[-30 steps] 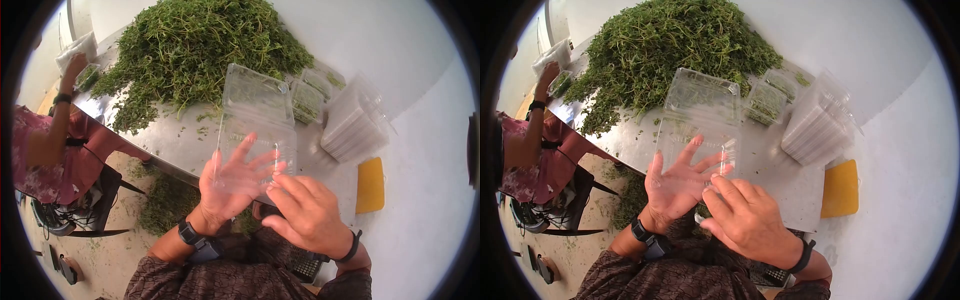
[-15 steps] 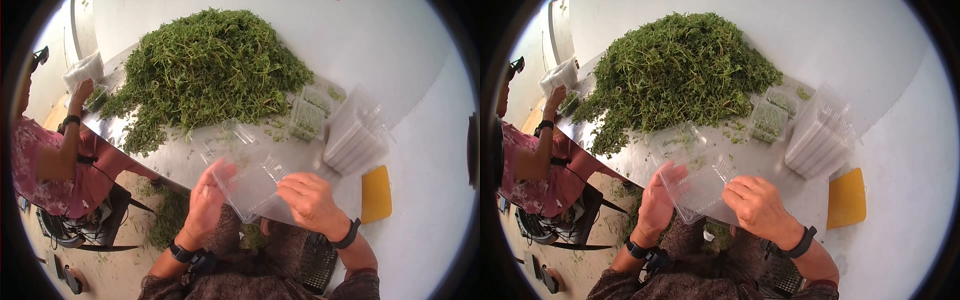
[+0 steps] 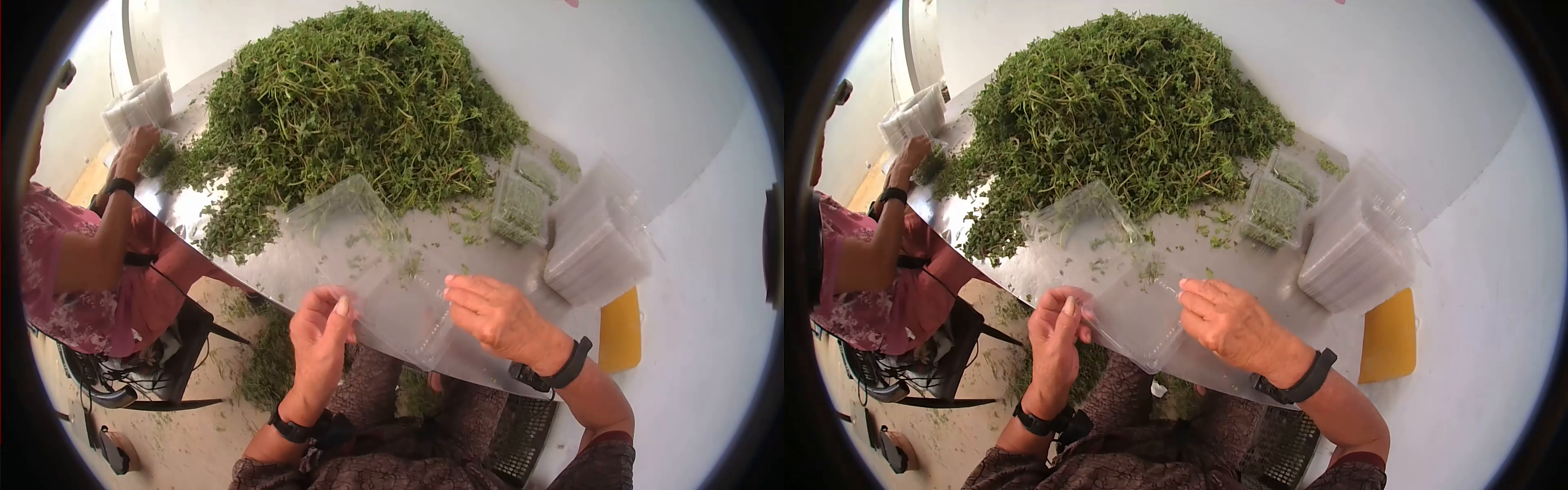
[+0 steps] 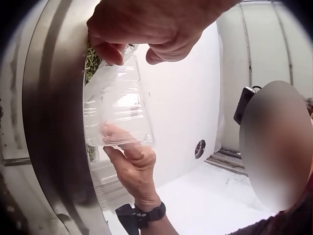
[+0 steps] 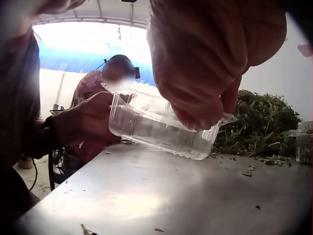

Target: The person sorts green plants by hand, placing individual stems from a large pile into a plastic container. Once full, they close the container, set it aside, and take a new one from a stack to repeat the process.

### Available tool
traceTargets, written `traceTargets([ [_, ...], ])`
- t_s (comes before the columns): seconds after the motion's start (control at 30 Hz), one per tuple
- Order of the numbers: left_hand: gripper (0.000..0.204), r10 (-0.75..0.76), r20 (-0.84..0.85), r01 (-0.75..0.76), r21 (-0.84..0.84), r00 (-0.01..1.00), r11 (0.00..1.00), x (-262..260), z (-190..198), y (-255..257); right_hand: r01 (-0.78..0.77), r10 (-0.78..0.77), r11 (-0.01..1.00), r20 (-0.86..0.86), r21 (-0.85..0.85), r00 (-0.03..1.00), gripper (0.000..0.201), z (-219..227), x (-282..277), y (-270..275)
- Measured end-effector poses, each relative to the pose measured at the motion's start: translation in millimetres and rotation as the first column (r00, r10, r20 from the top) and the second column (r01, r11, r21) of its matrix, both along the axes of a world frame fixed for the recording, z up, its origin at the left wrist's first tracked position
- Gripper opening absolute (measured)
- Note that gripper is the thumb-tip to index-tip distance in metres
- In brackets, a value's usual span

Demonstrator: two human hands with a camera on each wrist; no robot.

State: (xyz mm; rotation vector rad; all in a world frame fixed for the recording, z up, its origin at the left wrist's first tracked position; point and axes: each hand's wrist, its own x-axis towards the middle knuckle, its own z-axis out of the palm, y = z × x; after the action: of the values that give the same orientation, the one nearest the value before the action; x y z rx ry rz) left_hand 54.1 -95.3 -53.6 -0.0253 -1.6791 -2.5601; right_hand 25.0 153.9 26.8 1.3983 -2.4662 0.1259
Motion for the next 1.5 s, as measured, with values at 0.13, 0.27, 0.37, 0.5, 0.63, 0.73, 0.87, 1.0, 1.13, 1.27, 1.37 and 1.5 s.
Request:
traceTargets([
  [0.13, 0.026, 0.167, -0.062, -0.171, -0.07, 0.984, 0.983, 1.7, 3.2, -0.4, 0.02, -0.02, 1.0, -0.059, -0.009, 0.998, 0.007, -3.0, -8.9, 5.4],
  [0.27, 0.043, 0.376, -0.469, -0.546, -0.303, 0.799, 0.781, 1.9, -20.8, -0.1, 0.045, -0.046, 0.999, -0.107, -0.013, 0.993, 0.005, -5.0, -16.0, 7.8],
  [0.37, 0.052, 0.256, -0.751, -0.755, -0.449, 0.609, 0.478, 5.0, -25.3, -12.0, 0.055, -0.057, 0.998, -0.124, -0.02, 0.991, 0.006, -7.0, -17.0, 8.6],
  [0.5, 0.05, -0.021, -0.75, -0.625, -0.566, 0.661, 0.537, 6.1, -26.0, -12.6, 0.055, -0.061, 0.997, -0.11, -0.052, 0.992, 0.012, -11.8, -16.8, 10.4],
  [0.63, 0.052, -0.067, -0.763, -0.598, -0.555, 0.643, 0.579, 1.0, -21.7, -3.0, 0.05, -0.057, 0.993, -0.065, -0.104, 0.996, 0.016, -3.3, -11.6, 6.5],
  [0.73, 0.05, -0.039, -0.733, -0.552, -0.544, 0.679, 0.632, 0.3, -2.7, -1.6, 0.017, -0.021, 0.974, -0.013, -0.225, 1.0, 0.018, 7.9, -8.5, 0.4],
  [0.87, 0.045, 0.034, -0.708, -0.538, -0.503, 0.705, 0.676, -2.5, 15.3, -5.1, 0.005, 0.032, 0.936, 0.1, -0.353, 0.994, 0.02, 21.0, -1.8, -1.0],
  [1.0, 0.036, 0.064, -0.661, -0.517, -0.519, 0.748, 0.681, 6.6, 35.4, -4.6, 0.01, 0.058, 0.9, 0.143, -0.435, 0.988, 0.022, 29.1, 4.2, -0.7],
  [1.13, 0.023, -0.005, -0.694, -0.514, -0.538, 0.72, 0.668, 7.5, 40.3, -5.6, -0.031, 0.067, 0.899, 0.069, -0.437, 0.995, 0.022, 27.4, 4.7, 0.9],
  [1.27, 0.016, 0.016, -0.698, -0.531, -0.53, 0.716, 0.661, 11.9, 44.7, -4.4, -0.007, 0.06, 0.883, 0.099, -0.469, 0.993, 0.022, 32.2, 9.8, 2.1],
  [1.37, 0.015, 0.031, -0.698, -0.536, -0.521, 0.716, 0.665, 13.3, 45.6, -4.5, -0.011, 0.075, 0.879, 0.115, -0.476, 0.991, 0.023, 36.3, 13.4, 2.2],
  [1.5, 0.016, 0.073, -0.807, -0.687, -0.447, 0.586, 0.573, 15.6, 49.5, 0.2, 0.002, 0.024, 0.891, 0.052, -0.454, 0.998, 0.022, 34.1, 13.2, 1.6],
])
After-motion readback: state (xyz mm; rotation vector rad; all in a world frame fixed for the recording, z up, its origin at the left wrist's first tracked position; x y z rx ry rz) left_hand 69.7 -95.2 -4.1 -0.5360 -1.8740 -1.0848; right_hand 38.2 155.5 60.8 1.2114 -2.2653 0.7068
